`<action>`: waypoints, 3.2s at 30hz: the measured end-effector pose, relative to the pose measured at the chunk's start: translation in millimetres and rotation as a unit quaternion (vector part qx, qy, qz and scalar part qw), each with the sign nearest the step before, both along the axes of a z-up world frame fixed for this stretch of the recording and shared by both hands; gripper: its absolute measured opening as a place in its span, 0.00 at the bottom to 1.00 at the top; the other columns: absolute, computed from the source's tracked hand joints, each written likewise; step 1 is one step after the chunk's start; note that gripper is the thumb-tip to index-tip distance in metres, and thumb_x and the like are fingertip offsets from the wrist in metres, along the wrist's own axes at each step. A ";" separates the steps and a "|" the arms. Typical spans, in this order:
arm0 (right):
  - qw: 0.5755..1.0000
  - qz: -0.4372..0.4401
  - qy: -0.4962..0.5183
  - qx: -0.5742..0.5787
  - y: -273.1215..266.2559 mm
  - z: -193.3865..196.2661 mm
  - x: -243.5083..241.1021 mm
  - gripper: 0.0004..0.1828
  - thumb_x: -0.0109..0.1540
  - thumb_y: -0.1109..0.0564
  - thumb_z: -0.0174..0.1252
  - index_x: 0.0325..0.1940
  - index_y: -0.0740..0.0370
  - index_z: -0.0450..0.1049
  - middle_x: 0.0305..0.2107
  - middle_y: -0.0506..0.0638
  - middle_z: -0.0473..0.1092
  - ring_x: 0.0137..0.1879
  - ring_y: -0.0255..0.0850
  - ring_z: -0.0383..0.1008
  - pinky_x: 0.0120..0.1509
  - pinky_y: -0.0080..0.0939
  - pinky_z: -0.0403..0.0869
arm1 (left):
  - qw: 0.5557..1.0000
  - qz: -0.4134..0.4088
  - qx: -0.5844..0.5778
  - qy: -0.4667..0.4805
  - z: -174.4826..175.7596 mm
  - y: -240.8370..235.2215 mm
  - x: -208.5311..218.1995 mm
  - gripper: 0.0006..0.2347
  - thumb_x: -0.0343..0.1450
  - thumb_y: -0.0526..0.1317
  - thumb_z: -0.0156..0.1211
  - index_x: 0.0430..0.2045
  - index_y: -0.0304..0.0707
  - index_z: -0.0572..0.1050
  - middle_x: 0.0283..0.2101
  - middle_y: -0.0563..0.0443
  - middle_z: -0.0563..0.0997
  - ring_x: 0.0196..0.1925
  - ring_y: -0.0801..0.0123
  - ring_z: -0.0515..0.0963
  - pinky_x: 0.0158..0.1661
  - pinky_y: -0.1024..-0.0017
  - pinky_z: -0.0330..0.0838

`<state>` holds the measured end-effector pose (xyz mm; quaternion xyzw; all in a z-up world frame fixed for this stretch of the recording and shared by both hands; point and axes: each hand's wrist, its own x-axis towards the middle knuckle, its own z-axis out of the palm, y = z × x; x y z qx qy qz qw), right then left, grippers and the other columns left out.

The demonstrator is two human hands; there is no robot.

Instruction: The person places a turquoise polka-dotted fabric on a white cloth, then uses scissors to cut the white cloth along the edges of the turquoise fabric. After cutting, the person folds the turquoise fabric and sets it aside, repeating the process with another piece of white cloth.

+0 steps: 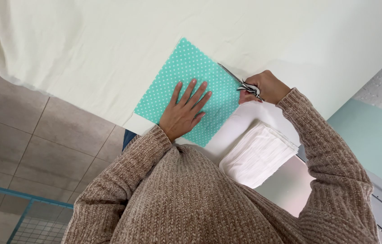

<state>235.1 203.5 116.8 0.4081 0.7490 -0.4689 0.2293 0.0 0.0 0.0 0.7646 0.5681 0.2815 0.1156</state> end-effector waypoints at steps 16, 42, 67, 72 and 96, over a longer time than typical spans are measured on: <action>1.000 0.009 -0.010 0.003 4.2 4.5 -20.4 0.12 0.51 0.54 0.74 0.26 0.60 0.77 0.06 0.47 0.67 0.13 0.38 0.70 0.24 0.33 0.69 | 1.000 0.009 0.007 -0.021 1.2 1.3 -1.3 0.24 0.79 0.51 0.39 0.73 0.50 0.56 0.78 0.50 0.51 0.79 0.52 0.48 0.73 0.44 0.42; 1.000 0.010 -0.015 0.022 2.6 8.4 -55.5 0.10 0.51 0.53 0.75 0.25 0.56 0.79 0.05 0.46 0.66 0.13 0.37 0.69 0.26 0.31 0.69 | 0.997 0.037 -0.019 -0.068 8.7 21.6 -11.9 0.26 0.77 0.50 0.50 0.71 0.44 0.58 0.75 0.44 0.56 0.76 0.50 0.57 0.70 0.47 0.55; 0.999 0.007 -0.038 0.013 16.5 9.6 -94.7 0.13 0.52 0.50 0.76 0.25 0.57 0.78 0.06 0.46 0.67 0.14 0.35 0.69 0.26 0.30 0.69 | 0.995 0.096 0.005 -0.008 1.3 47.7 -40.9 0.25 0.81 0.52 0.37 0.74 0.43 0.54 0.77 0.41 0.49 0.78 0.47 0.46 0.73 0.41 0.39; 0.999 0.033 -0.034 0.026 19.3 1.8 -100.0 0.19 0.50 0.43 0.76 0.24 0.56 0.76 0.05 0.45 0.66 0.14 0.35 0.69 0.27 0.31 0.69 | 0.994 0.104 0.016 -0.007 0.7 47.9 -40.2 0.25 0.81 0.52 0.36 0.73 0.43 0.54 0.77 0.41 0.50 0.78 0.47 0.47 0.73 0.41 0.40; 0.999 0.038 -0.024 0.016 32.5 -5.7 -122.4 0.18 0.51 0.45 0.77 0.25 0.58 0.77 0.06 0.46 0.66 0.14 0.35 0.69 0.26 0.31 0.68 | 0.995 0.093 0.017 -0.018 10.4 48.0 -47.6 0.25 0.81 0.51 0.35 0.73 0.41 0.54 0.76 0.39 0.50 0.78 0.47 0.49 0.74 0.50 0.44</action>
